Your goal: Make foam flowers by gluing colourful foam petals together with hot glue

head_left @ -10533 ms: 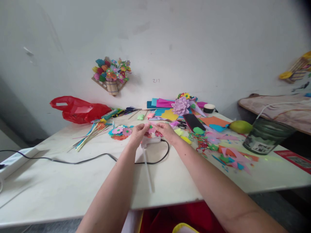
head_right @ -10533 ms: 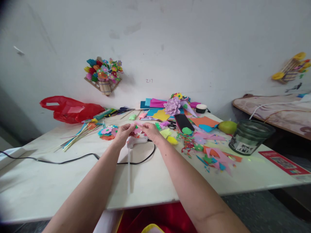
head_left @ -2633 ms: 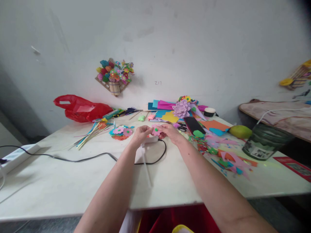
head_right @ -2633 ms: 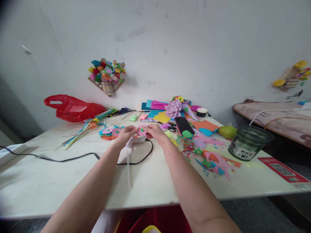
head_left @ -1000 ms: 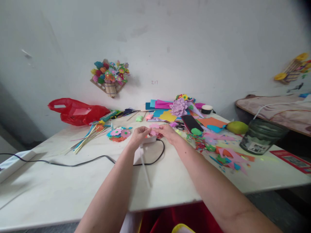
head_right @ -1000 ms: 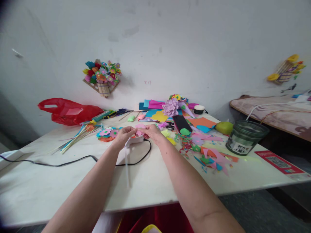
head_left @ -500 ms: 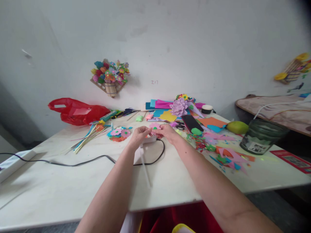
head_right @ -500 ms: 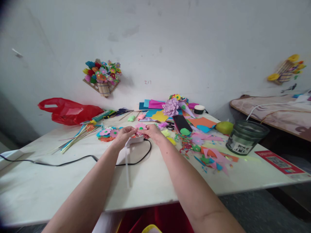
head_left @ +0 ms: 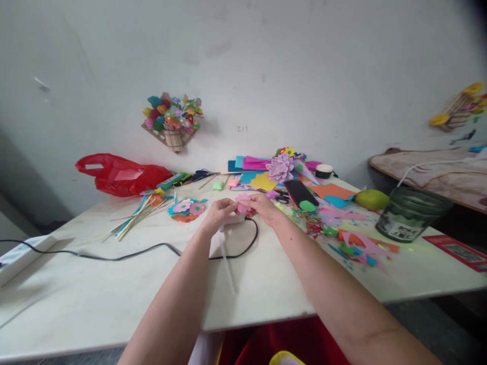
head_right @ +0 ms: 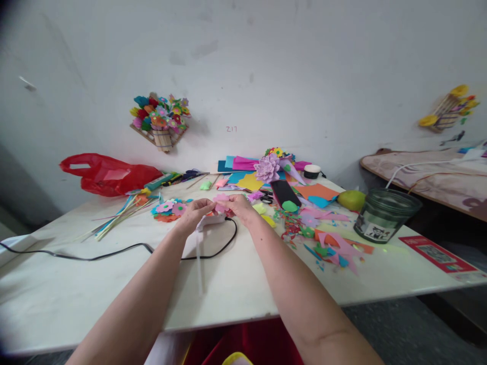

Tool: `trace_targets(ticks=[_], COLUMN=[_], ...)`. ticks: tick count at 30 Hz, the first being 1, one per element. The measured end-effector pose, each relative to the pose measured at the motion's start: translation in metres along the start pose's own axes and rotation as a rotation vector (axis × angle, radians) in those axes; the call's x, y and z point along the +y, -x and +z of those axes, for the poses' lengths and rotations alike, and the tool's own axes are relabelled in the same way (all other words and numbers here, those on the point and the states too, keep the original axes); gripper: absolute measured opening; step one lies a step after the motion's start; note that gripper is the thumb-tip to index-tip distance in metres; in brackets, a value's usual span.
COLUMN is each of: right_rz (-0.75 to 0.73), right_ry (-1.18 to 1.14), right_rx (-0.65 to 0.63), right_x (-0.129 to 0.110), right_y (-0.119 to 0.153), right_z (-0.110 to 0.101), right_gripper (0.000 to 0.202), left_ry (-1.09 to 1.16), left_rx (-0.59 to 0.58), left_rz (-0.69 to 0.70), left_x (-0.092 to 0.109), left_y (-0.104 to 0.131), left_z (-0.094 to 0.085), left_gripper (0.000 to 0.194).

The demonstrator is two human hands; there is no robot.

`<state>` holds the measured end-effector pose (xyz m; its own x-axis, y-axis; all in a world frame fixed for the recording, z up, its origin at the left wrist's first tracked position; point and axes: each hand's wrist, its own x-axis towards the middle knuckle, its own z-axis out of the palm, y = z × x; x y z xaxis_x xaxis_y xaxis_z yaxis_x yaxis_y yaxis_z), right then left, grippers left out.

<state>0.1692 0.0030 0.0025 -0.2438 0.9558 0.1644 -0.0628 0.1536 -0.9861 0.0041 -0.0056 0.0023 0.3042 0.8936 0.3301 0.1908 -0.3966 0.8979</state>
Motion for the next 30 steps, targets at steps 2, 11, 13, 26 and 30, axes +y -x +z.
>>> trace_targets(ticks=[2, 11, 13, 26, 30], right_rz=[-0.007, -0.023, -0.02, -0.207, -0.211], right_ry=[0.016, 0.033, 0.006, 0.088, 0.114], right_rx=[-0.019, -0.021, -0.003, 0.144, 0.204], right_x=[0.0016, 0.0035, 0.0019, 0.0062, 0.008], right_y=[-0.0007, -0.002, -0.0009, -0.0027, -0.0057], right_z=[-0.0011, -0.0016, -0.0006, 0.0055, 0.0075], right_gripper=[0.031, 0.029, 0.031, 0.036, 0.028], left_ry=[0.003, -0.02, -0.043, -0.206, -0.246], left_rx=[0.002, 0.002, -0.003, 0.106, 0.106], left_rz=[0.009, 0.017, 0.02, 0.026, 0.035], left_x=[-0.0004, 0.0003, 0.0, -0.0034, -0.0006], left_y=[-0.0002, -0.0005, -0.0009, -0.0029, -0.0016], left_z=[-0.0001, -0.0003, -0.0006, -0.0034, -0.0044], left_gripper=[0.031, 0.032, 0.033, 0.035, 0.034])
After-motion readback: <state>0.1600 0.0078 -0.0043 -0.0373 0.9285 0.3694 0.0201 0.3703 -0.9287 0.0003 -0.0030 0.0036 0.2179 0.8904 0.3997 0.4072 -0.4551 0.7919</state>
